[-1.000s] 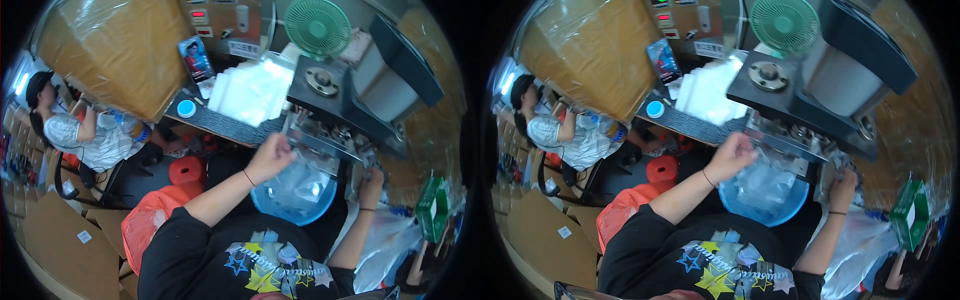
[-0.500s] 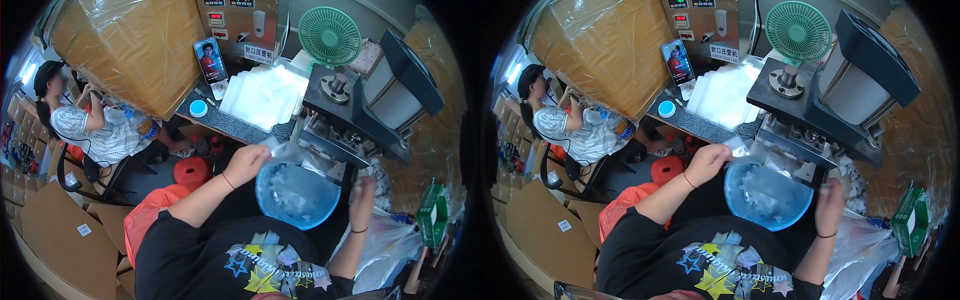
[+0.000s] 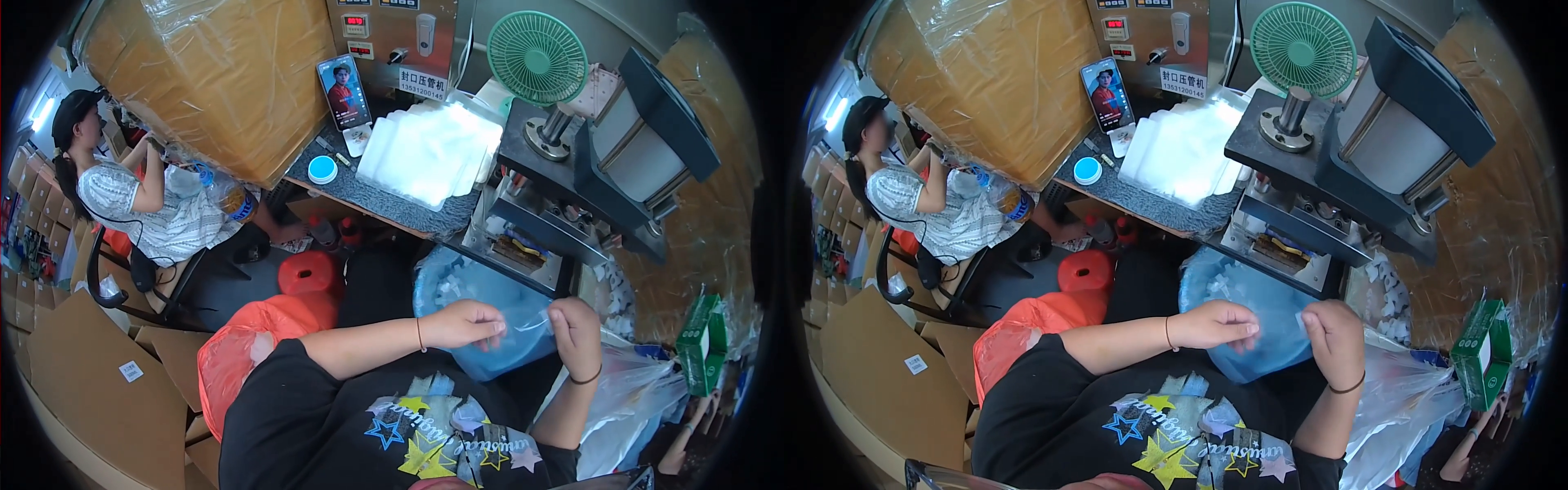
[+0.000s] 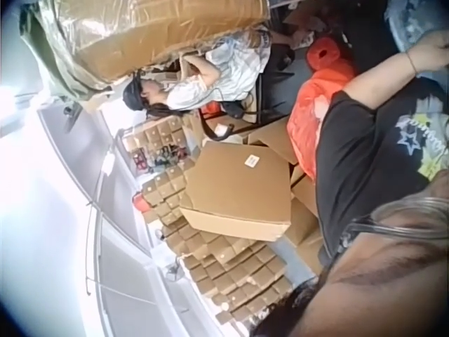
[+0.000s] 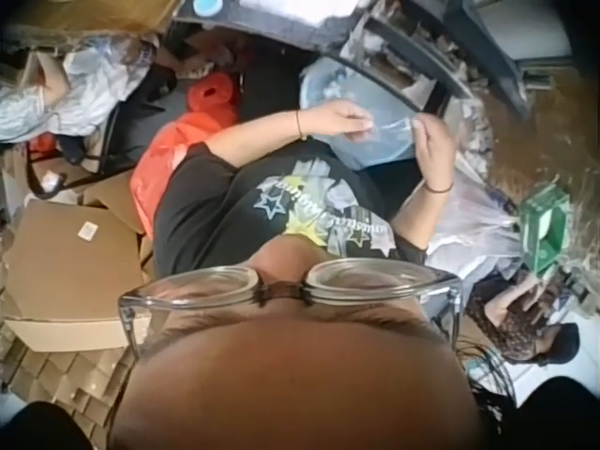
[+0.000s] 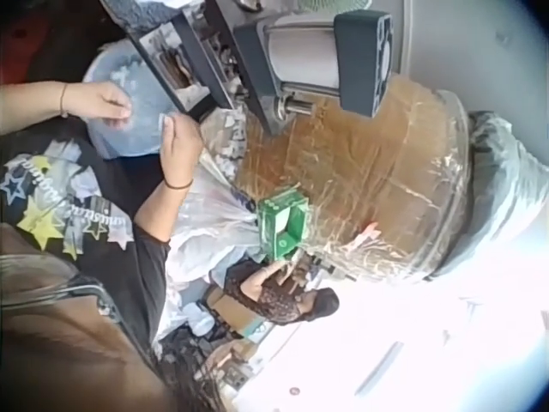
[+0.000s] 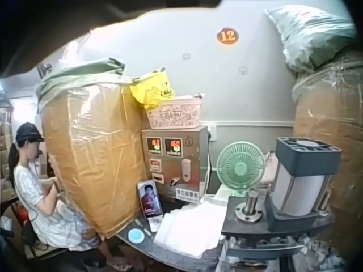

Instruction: The person is using a heat sealer to seal plastic bags and then prepares a cardboard box for packaging.

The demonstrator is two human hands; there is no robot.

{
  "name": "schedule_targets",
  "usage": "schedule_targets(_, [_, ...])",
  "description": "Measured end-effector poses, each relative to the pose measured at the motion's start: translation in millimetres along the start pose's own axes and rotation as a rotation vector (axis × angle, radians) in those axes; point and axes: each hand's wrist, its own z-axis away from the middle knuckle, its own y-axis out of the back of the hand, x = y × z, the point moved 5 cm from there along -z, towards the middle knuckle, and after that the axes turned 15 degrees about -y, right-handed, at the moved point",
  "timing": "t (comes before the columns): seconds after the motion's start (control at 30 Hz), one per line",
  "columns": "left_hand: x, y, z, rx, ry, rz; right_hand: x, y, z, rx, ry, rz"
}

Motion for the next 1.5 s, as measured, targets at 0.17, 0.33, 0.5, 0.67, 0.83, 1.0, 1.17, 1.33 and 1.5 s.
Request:
schedule_targets(0.17, [-6,-20,2,-0.056,0.124,0.125,6,8,-2,-0.087,0.025,-0.073])
schedule_targets(0.33, [-14,-10,-2,0.013,0.174,0.176,152,42,-15,0.295,-0.351,-0.103])
schedule_targets(0.5, [-11,23,-3,0.300,0.218,0.217,186,28,-22,0.398,-0.221,0.148])
schedule_targets(0.67, [-3,45,-30,0.394,0.196,0.260,156,17,-20,0.477,-0.323,0.142])
schedule_targets(0.83, [-2,46,-35,0.419,0.146,0.366,161,17,-12,0.488,-0.256,0.112])
schedule_targets(1.0, [9,83,-33,0.370,-0.072,-0.001,154,21,-5,0.553,-0.210,0.129])
schedule_targets(1.17, [113,164,8,0.531,-0.325,-1.922,148,20,-1,0.517,-0.201,-0.009])
schedule_targets(1.33, [78,129,31,0.061,-0.198,-1.776,119,33,19,0.599,-0.225,0.035])
schedule_targets(1.5, [70,110,29,0.457,-0.320,-0.783,53,-13,5,0.223,-0.024,0.083])
